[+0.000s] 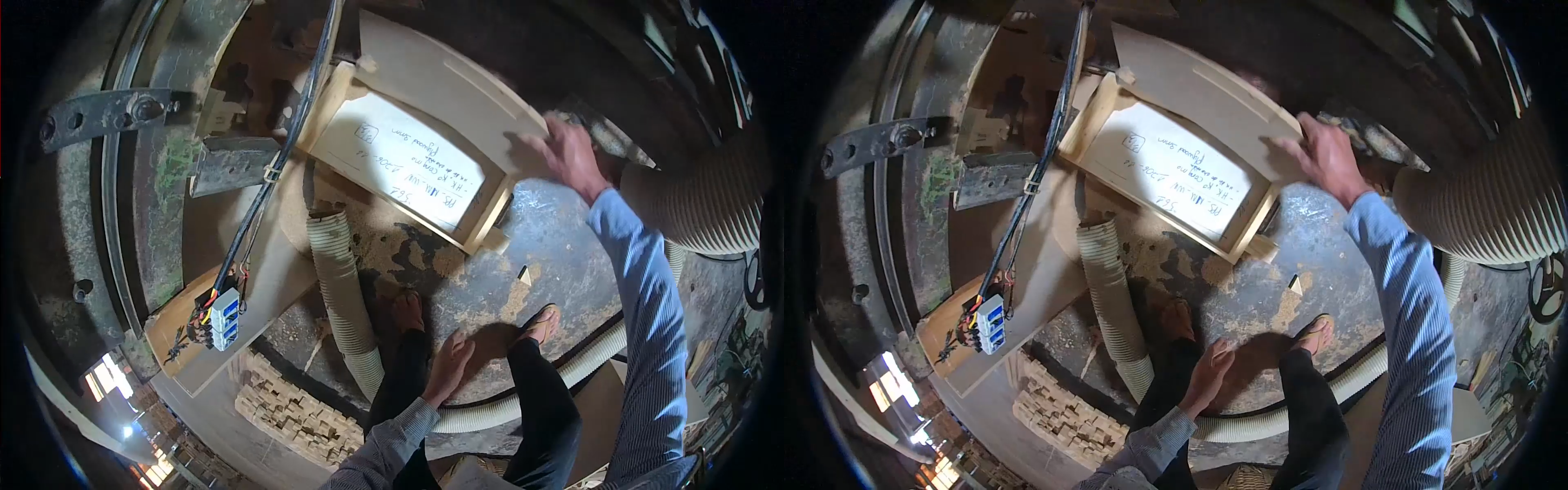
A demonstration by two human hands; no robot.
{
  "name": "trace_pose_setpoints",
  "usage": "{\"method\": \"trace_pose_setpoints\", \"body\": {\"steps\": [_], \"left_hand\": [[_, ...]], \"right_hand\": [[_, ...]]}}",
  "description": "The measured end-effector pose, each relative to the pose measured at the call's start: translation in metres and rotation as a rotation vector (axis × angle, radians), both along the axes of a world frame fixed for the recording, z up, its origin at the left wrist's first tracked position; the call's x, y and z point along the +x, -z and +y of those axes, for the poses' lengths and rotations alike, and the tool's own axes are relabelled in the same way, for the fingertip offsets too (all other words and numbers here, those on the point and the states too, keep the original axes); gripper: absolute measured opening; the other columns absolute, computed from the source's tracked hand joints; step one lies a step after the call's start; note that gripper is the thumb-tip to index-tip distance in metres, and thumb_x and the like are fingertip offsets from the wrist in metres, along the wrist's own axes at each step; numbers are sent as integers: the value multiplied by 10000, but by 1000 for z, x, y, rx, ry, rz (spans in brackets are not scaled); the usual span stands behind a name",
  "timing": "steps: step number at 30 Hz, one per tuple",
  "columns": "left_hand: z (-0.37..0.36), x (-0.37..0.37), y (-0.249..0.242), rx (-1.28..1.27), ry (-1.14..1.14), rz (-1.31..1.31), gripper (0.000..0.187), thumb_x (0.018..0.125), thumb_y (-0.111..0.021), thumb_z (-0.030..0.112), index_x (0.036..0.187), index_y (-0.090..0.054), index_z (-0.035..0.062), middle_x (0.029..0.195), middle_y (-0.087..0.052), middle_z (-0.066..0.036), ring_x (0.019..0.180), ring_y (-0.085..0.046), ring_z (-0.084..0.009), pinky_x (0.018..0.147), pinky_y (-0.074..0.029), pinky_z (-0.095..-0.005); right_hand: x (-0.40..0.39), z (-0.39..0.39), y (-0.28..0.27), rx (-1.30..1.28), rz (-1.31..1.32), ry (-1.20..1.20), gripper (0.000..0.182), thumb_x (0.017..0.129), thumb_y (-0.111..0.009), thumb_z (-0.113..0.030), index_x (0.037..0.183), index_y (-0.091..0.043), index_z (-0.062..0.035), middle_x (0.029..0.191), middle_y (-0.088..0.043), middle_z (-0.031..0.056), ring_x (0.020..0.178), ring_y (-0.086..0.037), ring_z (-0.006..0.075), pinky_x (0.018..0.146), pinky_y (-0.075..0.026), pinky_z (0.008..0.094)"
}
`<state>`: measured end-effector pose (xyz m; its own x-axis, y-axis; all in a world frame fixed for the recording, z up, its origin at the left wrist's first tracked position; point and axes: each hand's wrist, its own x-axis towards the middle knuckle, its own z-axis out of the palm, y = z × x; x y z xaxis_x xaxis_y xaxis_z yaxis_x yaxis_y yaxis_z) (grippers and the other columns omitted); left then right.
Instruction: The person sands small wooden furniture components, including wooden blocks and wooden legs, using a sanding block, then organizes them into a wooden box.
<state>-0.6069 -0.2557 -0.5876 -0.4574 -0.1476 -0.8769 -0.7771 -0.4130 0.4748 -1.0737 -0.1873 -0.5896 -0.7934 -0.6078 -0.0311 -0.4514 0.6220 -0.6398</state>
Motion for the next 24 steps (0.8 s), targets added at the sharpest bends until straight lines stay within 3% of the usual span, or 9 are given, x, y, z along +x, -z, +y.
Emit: {"method": "trace_pose_setpoints", "body": {"steps": [2, 6, 8, 9, 11, 15, 17, 21, 24], "left_hand": [[-11, 0, 0, -55, 186, -32, 707, 1024, -593, 362, 1525, -303, -43, 1527, -398, -277, 1418, -427, -334, 1146, -385, -386], [-3, 8, 24, -33, 162, -1, 679, 1021, -597, 360, 1499, -346, -51, 1500, -432, -284, 1392, -463, -336, 1132, -403, -385], [-1, 20, 37, -186, 432, 164, 661, 1017, -604, 352, 1484, -369, -53, 1491, -441, -290, 1382, -476, -343, 1119, -418, -388], [-2, 11, 30, -181, 428, 163, 661, 1017, -604, 352, 1484, -369, -53, 1491, -441, -290, 1382, -476, -343, 1119, -418, -388], [-7, -16, 5, -88, 207, 52, 619, 1028, -567, 377, 1484, -399, -6, 1449, -511, -259, 1329, -539, -336, 1056, -466, -385], [-5, -24, 7, -94, 197, 84, 636, 1024, -575, 379, 1495, -387, -4, 1446, -519, -253, 1327, -544, -329, 1067, -457, -379], [-10, -32, 2, 7, 150, 36, 655, 1024, -597, 323, 1507, -348, -43, 1508, -419, -295, 1388, -468, -340, 1131, -403, -388], [-4, -29, 9, 40, 107, 40, 646, 1022, -603, 313, 1504, -356, -39, 1512, -414, -294, 1391, -466, -339, 1131, -402, -388], [4, -26, 15, -15, 86, 30, 600, 1017, -607, 326, 1483, -424, -5, 1454, -522, -224, 1322, -548, -277, 1078, -440, -352]], "right_hand": [[-16, -29, -1, 2, -89, 6, 437, 910, -701, -428, 928, -597, -5, 735, -624, 234, 709, -639, 427, 655, -500, 471], [-46, -61, 26, 70, 44, -44, 462, 905, -703, -452, 925, -604, -1, 745, -642, 233, 732, -656, 430, 675, -514, 478], [-54, -74, 30, 131, 70, -49, 485, 903, -702, -471, 948, -617, 4, 786, -661, 243, 784, -670, 435, 715, -529, 479], [-56, -78, 34, 97, 67, -55, 500, 904, -698, -477, 978, -626, 12, 844, -682, 249, 821, -680, 430, 748, -538, 480], [-64, -83, 41, 116, 36, -53, 507, 905, -694, -483, 996, -627, 11, 864, -688, 248, 838, -683, 428, 761, -540, 482], [-74, -85, 60, 157, 123, -73, 531, 907, -682, -498, 1067, -618, 4, 896, -699, 240, 874, -685, 428, 791, -545, 487], [-76, -87, 65, 176, 103, -46, 531, 906, -682, -494, 1097, -615, -3, 915, -699, 240, 900, -680, 429, 803, -541, 490], [-83, -90, 77, 183, 199, 31, 501, 903, -688, -455, 1144, -613, -23, 1011, -695, 236, 968, -669, 421, 844, -531, 499], [-84, -87, 95, 154, 337, 90, 472, 906, -686, -430, 1146, -617, -29, 1091, -686, 232, 1005, -664, 412, 869, -528, 505]]}}
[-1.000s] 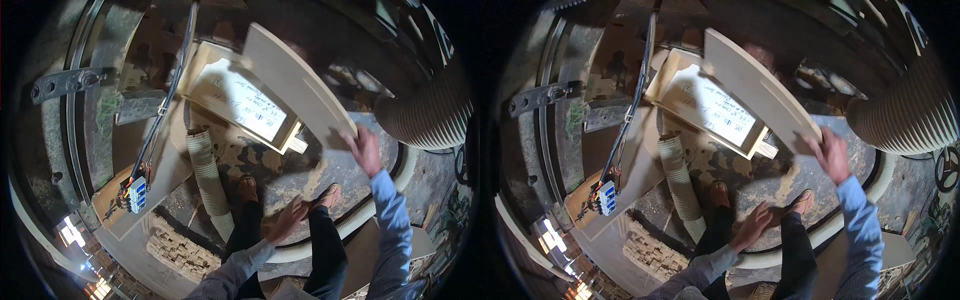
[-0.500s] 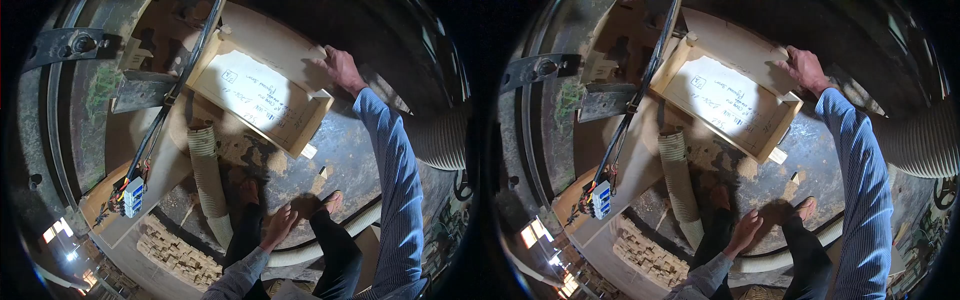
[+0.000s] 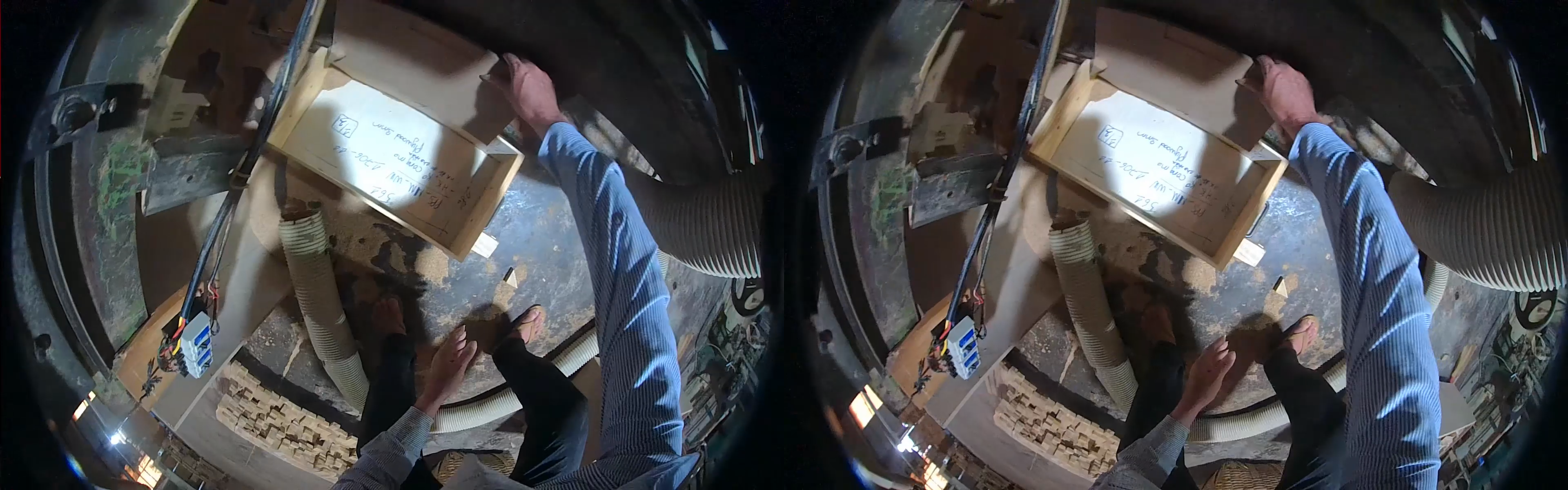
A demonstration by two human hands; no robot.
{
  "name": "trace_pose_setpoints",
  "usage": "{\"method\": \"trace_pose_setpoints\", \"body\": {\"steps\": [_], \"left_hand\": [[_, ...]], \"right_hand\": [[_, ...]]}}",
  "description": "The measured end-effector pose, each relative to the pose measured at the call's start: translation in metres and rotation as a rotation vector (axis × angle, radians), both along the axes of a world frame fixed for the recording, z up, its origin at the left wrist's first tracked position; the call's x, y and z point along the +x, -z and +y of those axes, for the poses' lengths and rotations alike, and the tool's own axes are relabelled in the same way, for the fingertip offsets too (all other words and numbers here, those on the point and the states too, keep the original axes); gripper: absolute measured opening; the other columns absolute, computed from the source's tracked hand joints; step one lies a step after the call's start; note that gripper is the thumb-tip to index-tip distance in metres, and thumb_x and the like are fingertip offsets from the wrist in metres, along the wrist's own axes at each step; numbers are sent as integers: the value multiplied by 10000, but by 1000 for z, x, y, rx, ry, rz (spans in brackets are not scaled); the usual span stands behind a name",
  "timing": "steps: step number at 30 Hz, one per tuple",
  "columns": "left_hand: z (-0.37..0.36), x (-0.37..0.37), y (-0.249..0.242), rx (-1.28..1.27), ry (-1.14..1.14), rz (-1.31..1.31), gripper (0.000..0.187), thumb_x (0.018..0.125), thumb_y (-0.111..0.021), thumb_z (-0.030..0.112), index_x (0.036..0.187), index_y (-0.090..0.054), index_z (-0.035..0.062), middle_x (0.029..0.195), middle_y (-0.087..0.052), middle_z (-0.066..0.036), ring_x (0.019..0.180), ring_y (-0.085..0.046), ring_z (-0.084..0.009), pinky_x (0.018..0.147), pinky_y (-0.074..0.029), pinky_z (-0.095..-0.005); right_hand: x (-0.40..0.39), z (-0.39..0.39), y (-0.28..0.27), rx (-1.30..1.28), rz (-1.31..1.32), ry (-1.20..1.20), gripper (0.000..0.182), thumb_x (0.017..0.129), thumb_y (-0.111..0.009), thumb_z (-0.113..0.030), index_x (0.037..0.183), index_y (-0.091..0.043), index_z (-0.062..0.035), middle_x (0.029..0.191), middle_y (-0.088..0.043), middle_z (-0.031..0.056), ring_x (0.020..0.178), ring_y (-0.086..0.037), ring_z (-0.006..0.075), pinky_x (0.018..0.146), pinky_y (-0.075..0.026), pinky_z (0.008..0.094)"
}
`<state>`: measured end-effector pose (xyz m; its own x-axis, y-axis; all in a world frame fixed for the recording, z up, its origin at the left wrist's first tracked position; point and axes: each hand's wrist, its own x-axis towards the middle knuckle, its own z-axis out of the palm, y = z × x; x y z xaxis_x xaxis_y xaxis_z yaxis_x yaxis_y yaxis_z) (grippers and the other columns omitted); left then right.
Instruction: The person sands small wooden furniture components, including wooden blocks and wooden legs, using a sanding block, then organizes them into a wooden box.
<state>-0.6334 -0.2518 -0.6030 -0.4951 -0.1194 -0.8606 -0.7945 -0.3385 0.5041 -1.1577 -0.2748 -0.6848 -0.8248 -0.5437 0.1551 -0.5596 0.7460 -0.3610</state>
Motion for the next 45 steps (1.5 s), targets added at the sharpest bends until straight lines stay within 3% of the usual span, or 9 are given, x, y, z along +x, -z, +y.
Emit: {"method": "trace_pose_setpoints", "body": {"steps": [5, 10, 19, 20, 21, 22, 27, 35, 45], "left_hand": [[1, 21, 25, -279, 296, 252, 571, 1014, -624, 279, 1473, -440, -4, 1421, -555, -211, 1303, -562, -271, 1066, -453, -351], [-11, -10, 1, -52, 5, -22, 549, 1006, -634, 256, 1441, -460, -31, 1387, -575, -206, 1270, -583, -269, 1038, -474, -355], [-135, -141, 70, -559, -506, 111, 641, 1004, -618, 305, 1506, -374, -10, 1443, -499, -235, 1304, -522, -336, 1105, -412, -408], [-172, -137, 104, -611, -105, 226, 708, 1010, -605, 321, 1539, -292, -30, 1476, -455, -251, 1330, -496, -346, 1132, -385, -402], [-174, -179, 92, -489, -526, 424, 711, 988, -628, 354, 1509, -345, -39, 1431, -500, -247, 1307, -518, -336, 1107, -400, -396], [-185, -192, 117, -716, -469, -104, 724, 945, -687, 336, 1488, -374, -25, 1379, -553, -223, 1235, -558, -325, 1045, -433, -399], [-231, -186, 195, -461, -460, 136, 455, 858, -518, -19, 1309, -464, -50, 1237, -601, -216, 1169, -594, -300, 994, -466, -392], [-215, -187, 167, -587, -456, 24, 468, 871, -503, -66, 1333, -428, -73, 1307, -572, -254, 1239, -571, -345, 1058, -441, -407], [-217, -189, 174, -667, -414, -24, 399, 882, -529, -19, 1276, -493, -62, 1248, -593, -216, 1131, -588, -294, 952, -471, -385]], "right_hand": [[18, -9, 16, 147, 75, -73, 394, 866, -574, -83, 1260, -589, -74, 1158, -622, 173, 1099, -612, 366, 949, -509, 459], [29, -9, 26, 119, 13, -116, 352, 914, -604, -203, 1236, -575, -64, 1178, -620, 177, 1083, -623, 380, 925, -520, 474], [71, 1, 16, 18, -312, -99, 335, 977, -590, -340, 1156, -589, -57, 1031, -693, 239, 950, -663, 450, 827, -530, 537], [75, 1, 11, -82, -258, -112, 330, 989, -577, -336, 1134, -593, -40, 1043, -682, 252, 967, -650, 459, 837, -525, 531], [74, 4, 8, -86, -261, -134, 342, 993, -573, -344, 1125, -595, -29, 1048, -676, 258, 973, -648, 458, 839, -524, 527], [71, 7, 5, -87, -256, -153, 354, 998, -570, -351, 1115, -597, -18, 1054, -671, 265, 980, -646, 458, 842, -522, 523], [73, 32, -25, -69, -285, -78, 361, 993, -604, -343, 1104, -600, 1, 1023, -667, 255, 926, -664, 433, 805, -539, 474], [47, 45, -37, -210, -198, -65, 363, 982, -641, -355, 1093, -627, -10, 903, -668, 196, 702, -646, 293, 661, -535, 374], [17, 19, -33, -150, -179, -128, 388, 984, -615, -382, 1110, -633, -16, 994, -689, 204, 802, -670, 353, 743, -548, 422]]}}
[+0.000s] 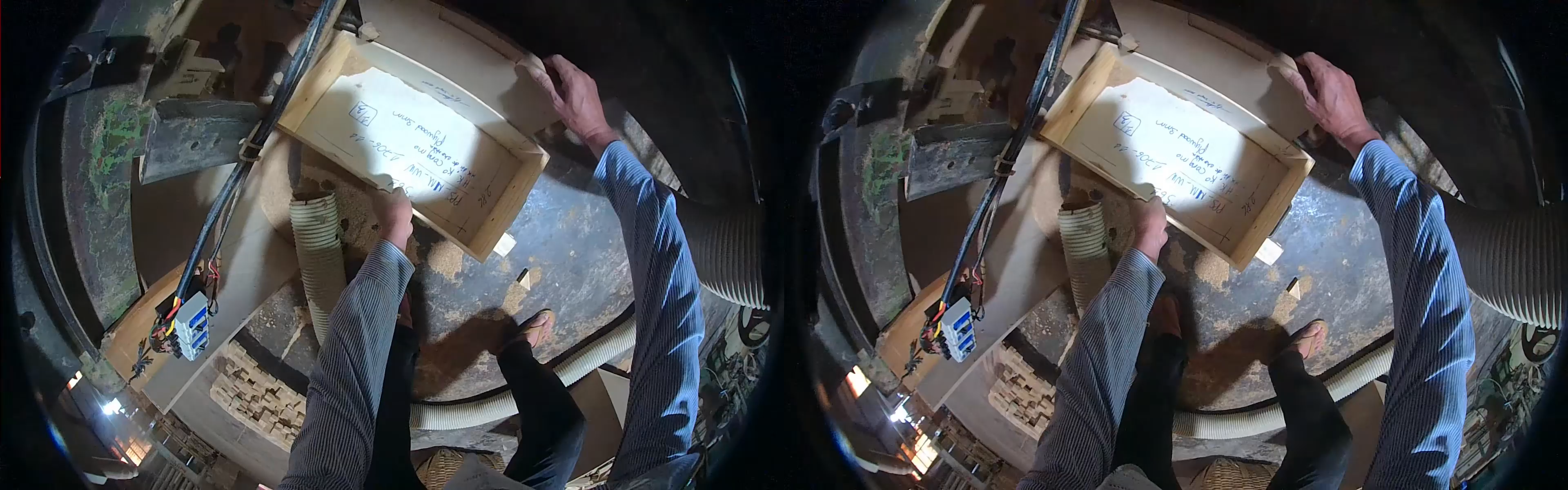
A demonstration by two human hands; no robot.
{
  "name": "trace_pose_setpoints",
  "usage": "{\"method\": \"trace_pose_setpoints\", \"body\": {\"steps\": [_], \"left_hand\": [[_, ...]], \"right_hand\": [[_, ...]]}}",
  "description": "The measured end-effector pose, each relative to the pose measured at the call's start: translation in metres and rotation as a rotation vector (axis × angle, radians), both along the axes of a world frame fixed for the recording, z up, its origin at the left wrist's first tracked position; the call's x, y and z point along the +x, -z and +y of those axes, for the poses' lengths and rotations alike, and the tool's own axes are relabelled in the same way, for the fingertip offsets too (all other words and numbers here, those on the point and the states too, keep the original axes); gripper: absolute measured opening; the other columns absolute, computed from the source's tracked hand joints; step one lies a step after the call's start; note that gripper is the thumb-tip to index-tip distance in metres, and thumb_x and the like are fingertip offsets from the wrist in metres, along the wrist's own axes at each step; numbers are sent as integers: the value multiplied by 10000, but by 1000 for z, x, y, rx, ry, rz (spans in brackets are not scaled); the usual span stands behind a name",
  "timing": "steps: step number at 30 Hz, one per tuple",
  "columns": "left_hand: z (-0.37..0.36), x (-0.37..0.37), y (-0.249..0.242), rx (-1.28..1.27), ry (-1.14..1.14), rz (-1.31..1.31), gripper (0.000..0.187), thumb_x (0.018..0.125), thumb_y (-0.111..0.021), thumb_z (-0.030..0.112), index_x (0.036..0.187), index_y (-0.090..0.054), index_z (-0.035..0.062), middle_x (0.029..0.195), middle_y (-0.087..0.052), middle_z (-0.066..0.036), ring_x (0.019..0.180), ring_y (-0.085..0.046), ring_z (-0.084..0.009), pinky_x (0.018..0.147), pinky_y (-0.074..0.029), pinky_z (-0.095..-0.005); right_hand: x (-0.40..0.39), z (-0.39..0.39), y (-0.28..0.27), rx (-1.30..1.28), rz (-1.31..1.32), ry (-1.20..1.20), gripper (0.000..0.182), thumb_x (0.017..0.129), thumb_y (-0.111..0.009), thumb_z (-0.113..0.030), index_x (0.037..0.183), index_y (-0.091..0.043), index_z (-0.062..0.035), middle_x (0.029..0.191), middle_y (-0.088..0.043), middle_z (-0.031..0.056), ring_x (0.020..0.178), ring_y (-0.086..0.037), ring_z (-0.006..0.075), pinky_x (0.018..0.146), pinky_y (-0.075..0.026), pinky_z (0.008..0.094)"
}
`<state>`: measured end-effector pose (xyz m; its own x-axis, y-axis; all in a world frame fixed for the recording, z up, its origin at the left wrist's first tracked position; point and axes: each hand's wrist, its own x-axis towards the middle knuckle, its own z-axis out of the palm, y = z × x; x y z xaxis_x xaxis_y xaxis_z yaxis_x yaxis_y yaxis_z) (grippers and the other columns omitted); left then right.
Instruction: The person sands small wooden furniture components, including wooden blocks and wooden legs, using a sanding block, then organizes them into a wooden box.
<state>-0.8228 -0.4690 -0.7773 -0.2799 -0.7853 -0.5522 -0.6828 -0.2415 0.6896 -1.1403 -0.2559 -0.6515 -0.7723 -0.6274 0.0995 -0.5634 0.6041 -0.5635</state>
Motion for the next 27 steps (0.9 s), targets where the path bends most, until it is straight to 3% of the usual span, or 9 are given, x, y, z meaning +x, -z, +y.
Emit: {"method": "trace_pose_setpoints", "body": {"steps": [1, 8, 10, 13, 16, 19, 22, 25, 27], "left_hand": [[-4, 1, -4, 126, 55, -18, 518, 894, -526, -33, 1386, -371, -76, 1386, -504, -300, 1292, -533, -385, 1078, -446, -446], [-8, 4, 22, 105, 2, 77, 533, 897, -524, -19, 1401, -367, -89, 1405, -495, -298, 1302, -522, -396, 1086, -434, -459], [-10, 4, 26, 0, 103, 84, 574, 899, -518, -4, 1439, -334, -68, 1396, -501, -299, 1288, -530, -403, 1088, -431, -465], [-12, 7, 15, 80, 135, 25, 622, 899, -517, 11, 1472, -285, -58, 1411, -482, -300, 1304, -513, -398, 1101, -418, -458], [-5, 6, 12, -33, 76, 55, 612, 900, -525, 21, 1463, -298, -62, 1405, -487, -297, 1302, -514, -395, 1104, -414, -455], [-9, 8, 16, 52, 59, -73, 612, 897, -530, 21, 1459, -299, -60, 1403, -484, -297, 1306, -509, -393, 1107, -410, -452], [-11, 9, 18, 40, 76, -54, 616, 895, -529, 11, 1461, -295, -53, 1404, -482, -291, 1300, -513, -389, 1106, -407, -451], [-9, 8, 10, 152, 27, 34, 622, 891, -529, 3, 1462, -290, -51, 1415, -467, -285, 1310, -498, -384, 1115, -394, -446], [-10, 12, 14, 100, 77, 41, 614, 894, -529, 7, 1458, -292, -51, 1407, -477, -284, 1297, -509, -384, 1106, -401, -446]], "right_hand": [[-3, -3, 3, 6, 12, -17, 395, 984, -610, -389, 1115, -635, -17, 1016, -692, 206, 841, -675, 370, 770, -548, 433], [-17, -6, 8, 41, 24, -16, 411, 988, -590, -410, 1135, -637, -29, 1067, -694, 212, 991, -667, 409, 865, -537, 464], [-18, -6, 13, 41, 67, -9, 404, 991, -584, -404, 1146, -632, -34, 1072, -693, 211, 996, -664, 409, 868, -535, 468], [-23, -5, 26, 82, 152, -8, 368, 1001, -567, -371, 1181, -618, -54, 1097, -687, 203, 1002, -654, 424, 872, -529, 485], [-25, -7, 29, 120, 203, 70, 352, 1000, -564, -340, 1222, -610, -71, 1102, -681, 200, 997, -655, 423, 865, -534, 489], [-19, -13, 29, 110, 305, 96, 345, 994, -562, -297, 1268, -603, -92, 1121, -675, 195, 980, -663, 418, 858, -544, 485], [-14, -20, 28, 180, 397, 130, 360, 978, -569, -250, 1311, -597, -116, 1172, -660, 175, 972, -673, 389, 835, -560, 455], [-5, -19, 24, 240, 364, 88, 381, 961, -578, -220, 1335, -588, -143, 1297, -603, 146, 1104, -631, 346, 916, -526, 453], [10, -15, 23, 299, 610, 67, 405, 958, -587, -228, 1358, -575, -167, 1397, -534, 114, 1256, -527, 298, 1024, -438, 491]]}}
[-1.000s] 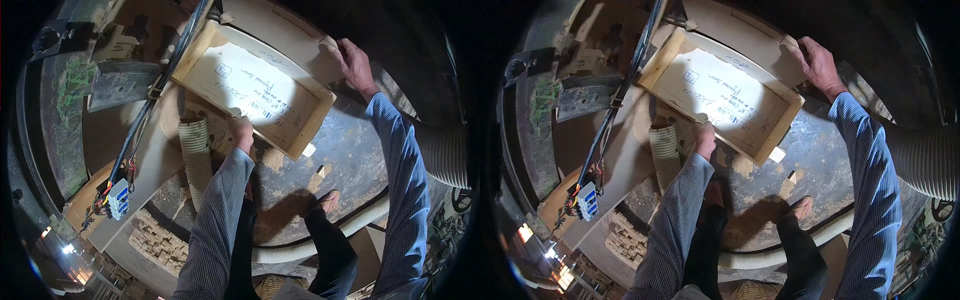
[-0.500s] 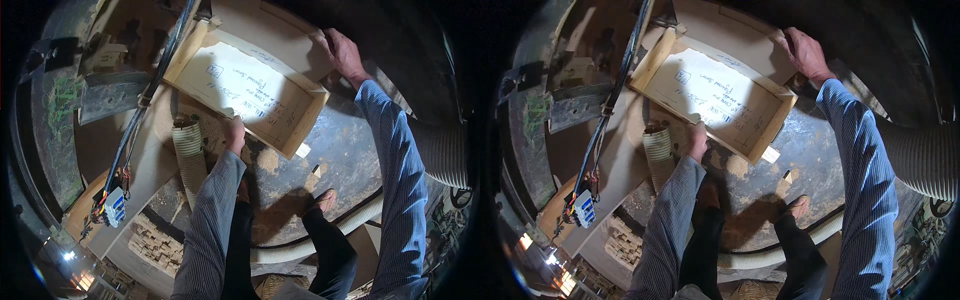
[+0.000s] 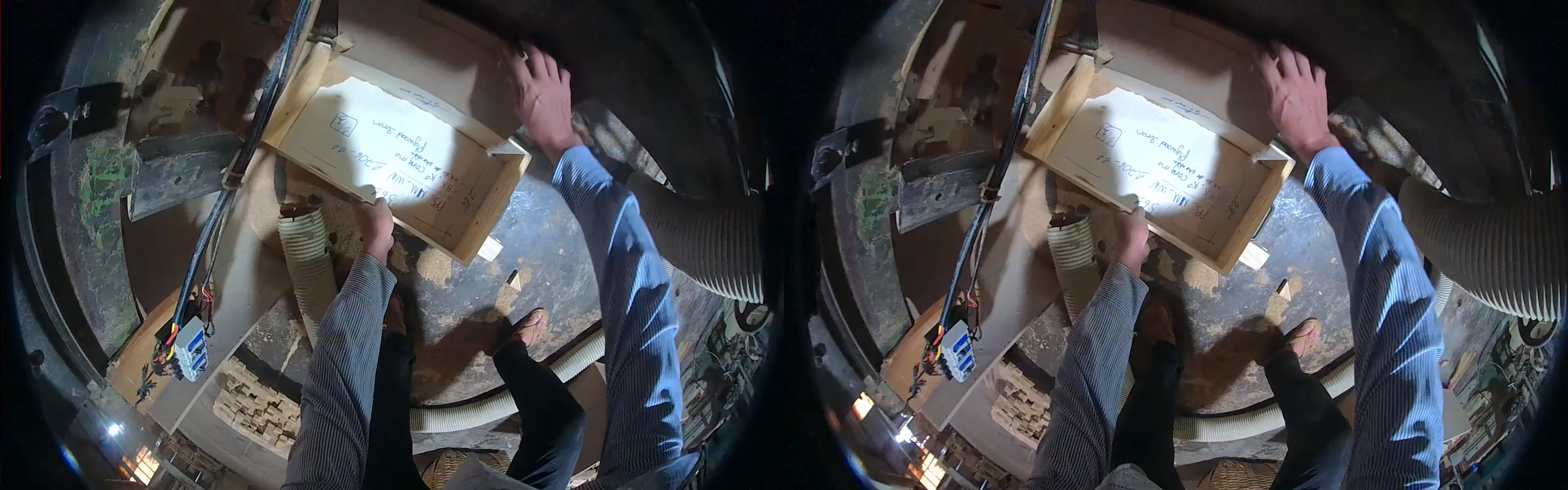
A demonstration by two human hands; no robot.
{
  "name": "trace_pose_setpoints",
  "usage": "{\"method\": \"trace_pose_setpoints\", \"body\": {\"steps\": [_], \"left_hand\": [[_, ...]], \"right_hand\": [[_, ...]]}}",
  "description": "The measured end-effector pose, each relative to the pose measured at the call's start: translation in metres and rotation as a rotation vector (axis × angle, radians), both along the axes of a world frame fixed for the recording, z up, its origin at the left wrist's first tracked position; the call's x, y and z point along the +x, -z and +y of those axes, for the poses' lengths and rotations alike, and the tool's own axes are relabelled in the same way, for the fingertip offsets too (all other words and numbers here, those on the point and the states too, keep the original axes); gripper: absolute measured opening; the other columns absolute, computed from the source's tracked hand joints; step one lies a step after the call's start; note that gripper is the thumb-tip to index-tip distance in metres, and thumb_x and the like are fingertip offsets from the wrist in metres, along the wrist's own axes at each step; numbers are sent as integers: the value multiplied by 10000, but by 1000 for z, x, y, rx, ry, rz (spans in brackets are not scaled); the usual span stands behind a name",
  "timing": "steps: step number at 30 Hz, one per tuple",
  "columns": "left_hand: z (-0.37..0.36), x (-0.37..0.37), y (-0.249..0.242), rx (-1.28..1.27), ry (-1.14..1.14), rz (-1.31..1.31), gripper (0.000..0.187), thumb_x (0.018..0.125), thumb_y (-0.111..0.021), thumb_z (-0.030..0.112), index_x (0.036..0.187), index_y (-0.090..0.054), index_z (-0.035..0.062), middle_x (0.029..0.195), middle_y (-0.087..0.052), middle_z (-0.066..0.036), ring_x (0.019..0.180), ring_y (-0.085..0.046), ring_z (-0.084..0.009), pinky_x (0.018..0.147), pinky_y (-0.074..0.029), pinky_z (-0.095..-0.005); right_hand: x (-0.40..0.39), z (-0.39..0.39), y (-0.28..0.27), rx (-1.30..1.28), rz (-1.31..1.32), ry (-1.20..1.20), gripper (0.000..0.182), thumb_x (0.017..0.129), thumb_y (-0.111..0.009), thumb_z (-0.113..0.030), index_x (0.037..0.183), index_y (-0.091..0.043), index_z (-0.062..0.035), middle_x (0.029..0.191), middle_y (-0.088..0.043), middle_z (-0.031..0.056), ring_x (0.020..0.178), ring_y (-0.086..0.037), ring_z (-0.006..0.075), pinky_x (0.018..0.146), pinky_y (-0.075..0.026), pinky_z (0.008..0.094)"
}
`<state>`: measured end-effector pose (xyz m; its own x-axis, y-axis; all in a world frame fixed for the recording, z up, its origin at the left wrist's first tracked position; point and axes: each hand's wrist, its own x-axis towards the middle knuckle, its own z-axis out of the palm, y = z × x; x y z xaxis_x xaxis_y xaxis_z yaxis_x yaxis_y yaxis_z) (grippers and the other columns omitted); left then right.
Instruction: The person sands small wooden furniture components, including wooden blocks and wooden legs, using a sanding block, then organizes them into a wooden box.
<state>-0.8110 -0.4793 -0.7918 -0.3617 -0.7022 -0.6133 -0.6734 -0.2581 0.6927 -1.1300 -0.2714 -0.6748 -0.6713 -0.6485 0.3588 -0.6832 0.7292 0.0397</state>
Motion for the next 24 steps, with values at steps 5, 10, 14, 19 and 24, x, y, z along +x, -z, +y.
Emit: {"method": "trace_pose_setpoints", "body": {"steps": [5, 10, 14, 19, 24], "left_hand": [[1, 0, -3, -75, 52, -27, 589, 905, -528, 21, 1444, -303, -53, 1390, -507, -274, 1259, -544, -378, 1067, -432, -440], [-16, 14, 41, 191, 42, 66, 600, 928, -548, 76, 1455, -290, -47, 1392, -522, -246, 1230, -567, -360, 1023, -461, -411], [-1, 0, -4, 114, -65, 27, 416, 964, -560, 171, 1351, -487, 36, 1295, -561, -147, 1158, -607, -270, 928, -570, -452], [6, -10, -60, 327, -96, -40, 538, 970, -609, 323, 1428, -470, 76, 1434, -473, -163, 1299, -496, -301, 1037, -489, -518], [8, 5, -65, 320, -66, -12, 663, 953, -622, 460, 1473, -448, 87, 1467, -455, -143, 1321, -466, -308, 1031, -493, -514]], "right_hand": [[50, 15, 10, 35, -27, -65, 594, 932, -617, -250, 1493, -433, -188, 1535, -416, 109, 1428, -373, 323, 1157, -268, 546], [86, 34, 21, 20, -230, -24, 690, 870, -707, -282, 1486, -439, -126, 1553, -400, 124, 1433, -363, 346, 1157, -284, 539], [108, 38, 18, -58, -298, 27, 682, 895, -698, -296, 1490, -429, -99, 1559, -383, 158, 1439, -354, 369, 1161, -284, 530], [185, 74, 7, -124, -524, 100, 675, 933, -671, -316, 1503, -405, -71, 1558, -353, 233, 1434, -344, 415, 1162, -280, 535], [287, 146, -9, -107, -755, 264, 694, 931, -682, -303, 1515, -393, -63, 1558, -337, 263, 1428, -349, 434, 1146, -294, 552]]}}
